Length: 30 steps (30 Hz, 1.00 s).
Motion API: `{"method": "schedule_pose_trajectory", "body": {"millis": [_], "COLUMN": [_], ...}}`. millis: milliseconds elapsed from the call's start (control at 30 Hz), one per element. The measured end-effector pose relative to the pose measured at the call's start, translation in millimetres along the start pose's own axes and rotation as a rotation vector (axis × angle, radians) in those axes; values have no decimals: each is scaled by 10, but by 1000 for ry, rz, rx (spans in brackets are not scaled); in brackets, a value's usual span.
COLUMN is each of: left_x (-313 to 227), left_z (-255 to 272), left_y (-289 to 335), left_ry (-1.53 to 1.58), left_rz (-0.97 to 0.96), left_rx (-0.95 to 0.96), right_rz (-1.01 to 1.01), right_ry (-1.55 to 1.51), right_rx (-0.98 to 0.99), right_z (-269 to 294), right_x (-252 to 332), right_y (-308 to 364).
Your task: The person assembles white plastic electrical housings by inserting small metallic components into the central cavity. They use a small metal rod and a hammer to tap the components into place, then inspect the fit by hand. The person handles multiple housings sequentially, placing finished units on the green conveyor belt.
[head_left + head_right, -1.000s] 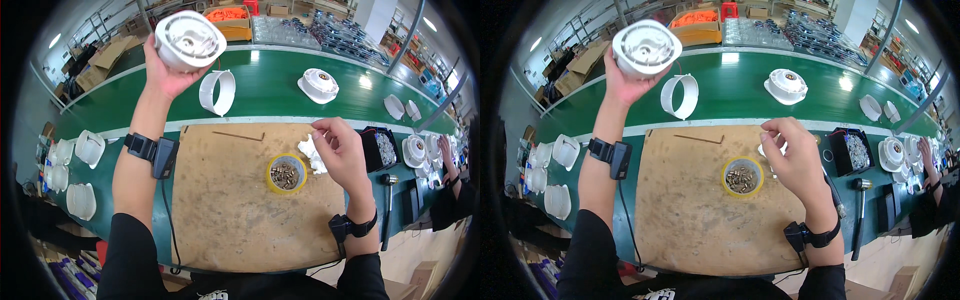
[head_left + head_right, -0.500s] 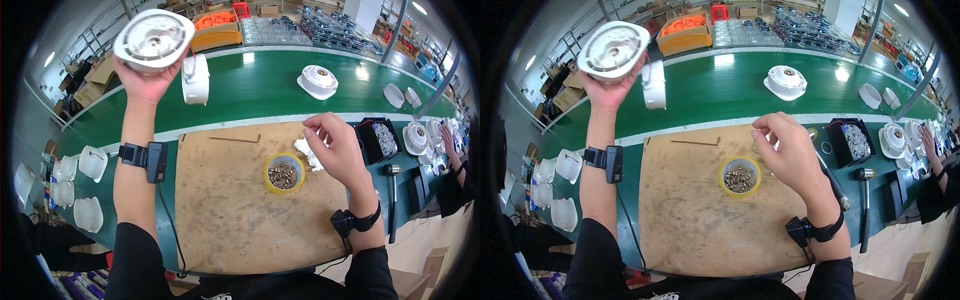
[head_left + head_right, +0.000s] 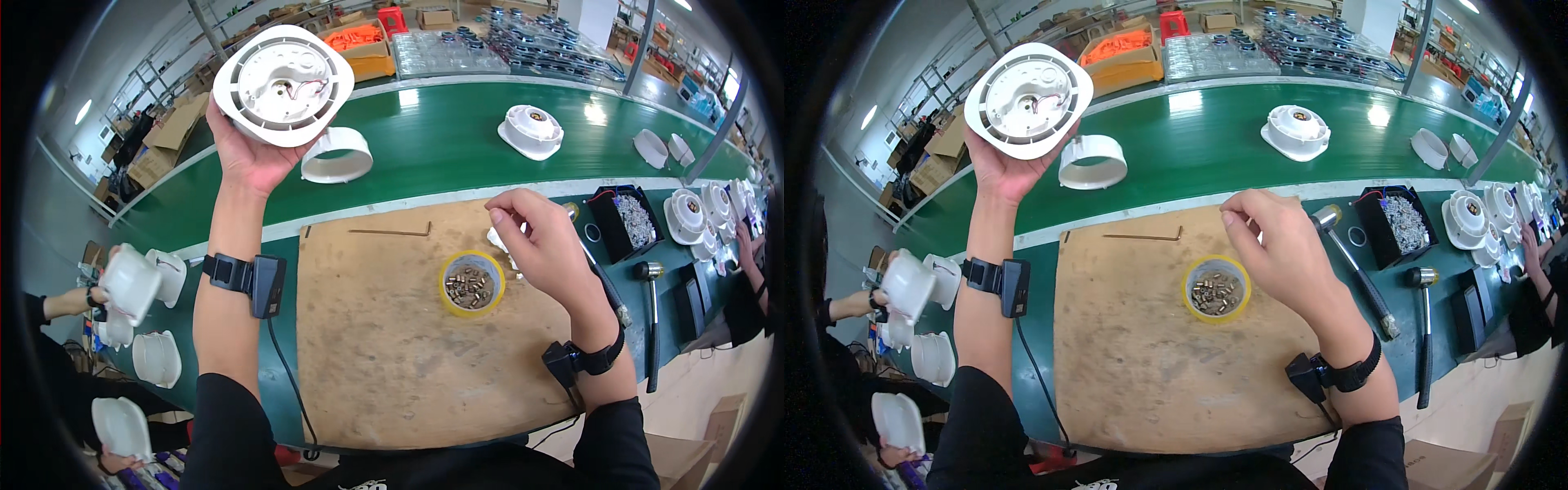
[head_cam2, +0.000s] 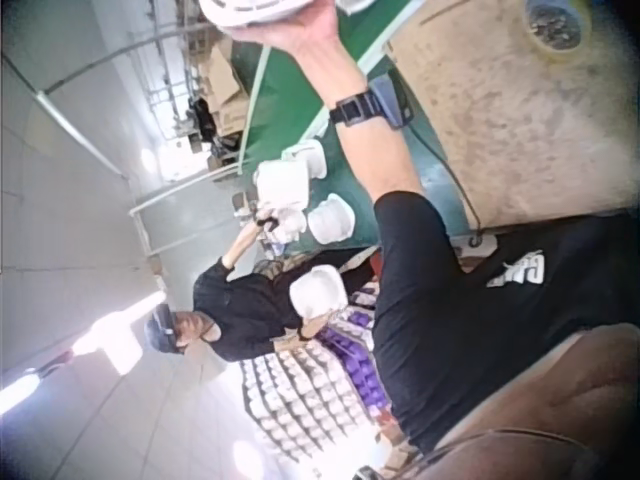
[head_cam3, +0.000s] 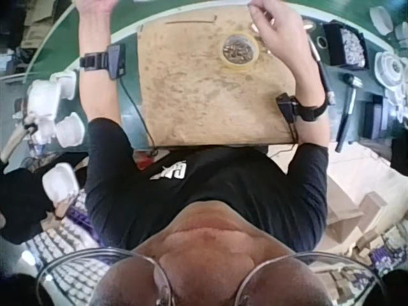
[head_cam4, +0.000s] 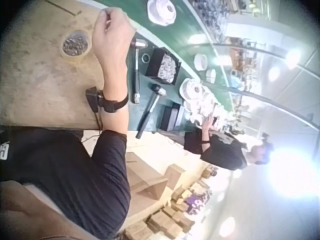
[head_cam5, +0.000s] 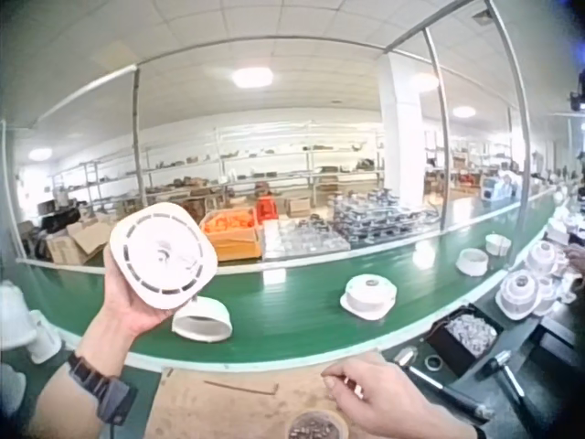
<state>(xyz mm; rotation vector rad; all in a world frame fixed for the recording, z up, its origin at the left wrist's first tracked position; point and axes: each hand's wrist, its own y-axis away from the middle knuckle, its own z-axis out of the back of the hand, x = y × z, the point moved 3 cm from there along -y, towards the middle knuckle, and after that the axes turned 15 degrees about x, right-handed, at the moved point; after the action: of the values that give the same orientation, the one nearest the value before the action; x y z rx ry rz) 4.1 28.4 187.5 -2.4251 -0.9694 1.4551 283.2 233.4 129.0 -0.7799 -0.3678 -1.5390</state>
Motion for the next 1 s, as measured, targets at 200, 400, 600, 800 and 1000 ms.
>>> {"method": "schedule_pose_trajectory", "body": {"millis": [200,400,600,800,1000], "left_x": [-8,71,134,151,174], "left_z": [-183,-252,-412,-494,-495], "left_y": [122,255,452,572,697], "left_ry": [1,241,208,226,191], "left_rz": [0,86,68,-77,-66], "left_rx": [-77,251,224,24,-66], "right_rz": [7,136,222,282,279], "right_ry": [-266,-164,9,-302,-643], "right_rx": [87,-13,-379,-271,-128], "right_z": [-235,-687,-698,-562,-425], "right_x": [-28,247,459,449,385], "right_y": [-410,-840,-1033,-1246,-1230]}}
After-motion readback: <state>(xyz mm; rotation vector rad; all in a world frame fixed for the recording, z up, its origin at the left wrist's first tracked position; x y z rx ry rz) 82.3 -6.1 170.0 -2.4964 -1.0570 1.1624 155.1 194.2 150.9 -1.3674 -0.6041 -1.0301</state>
